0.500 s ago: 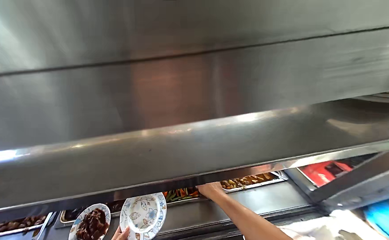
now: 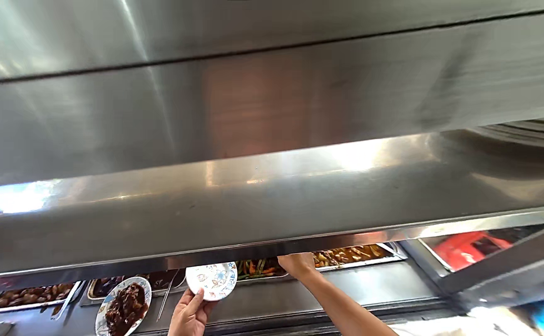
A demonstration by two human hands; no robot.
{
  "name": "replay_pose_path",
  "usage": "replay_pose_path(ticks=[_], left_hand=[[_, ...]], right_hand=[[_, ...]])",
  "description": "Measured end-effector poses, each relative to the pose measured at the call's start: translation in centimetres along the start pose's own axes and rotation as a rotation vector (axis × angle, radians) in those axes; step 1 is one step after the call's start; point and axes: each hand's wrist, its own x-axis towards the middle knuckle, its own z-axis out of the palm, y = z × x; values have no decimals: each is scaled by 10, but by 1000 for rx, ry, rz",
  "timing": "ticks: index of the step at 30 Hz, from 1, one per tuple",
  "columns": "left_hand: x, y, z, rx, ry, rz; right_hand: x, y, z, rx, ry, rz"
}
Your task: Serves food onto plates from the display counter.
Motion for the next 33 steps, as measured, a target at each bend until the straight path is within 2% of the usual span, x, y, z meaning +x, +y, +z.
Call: replay_pose_path(ticks=[3, 7, 9, 11, 13, 15, 17, 19, 22, 26, 28, 33], left_hand=[[22, -14, 13, 18, -28, -43], [39, -29, 32, -176, -127, -106], [42, -31, 39, -288, -167, -123], [45, -31, 39, -352, -197, -141], [48, -31, 34, -385, -239, -151], [47, -29, 28, -402, -304, -163], [45, -26, 24, -421, -348, -181], [46, -25, 23, -419, -347, -201], [48, -25, 20, -411, -317, -224], [44, -22, 11, -484, -309, -212], [42, -19, 2, -503, -292, -180], [29, -6, -21, -503, -225, -94]], right_hand=[[-15, -17, -10, -15, 29, -47], [-38, -40, -15, -78, 73, -148], [-48, -42, -5, -152, 243, -276], [-49, -38, 8, -261, 585, -465], [-49, -37, 7, -343, 835, -575], [-52, -40, -2, -401, 964, -599], [-56, -42, -14, -398, 1005, -582], [-60, -42, -25, -347, 964, -526], [-67, -39, -46, -235, 755, -354], [-65, -47, -83, -261, 92, 88], [-51, -45, -72, -361, -63, 149], [-15, -37, -3, -519, -219, 173]])
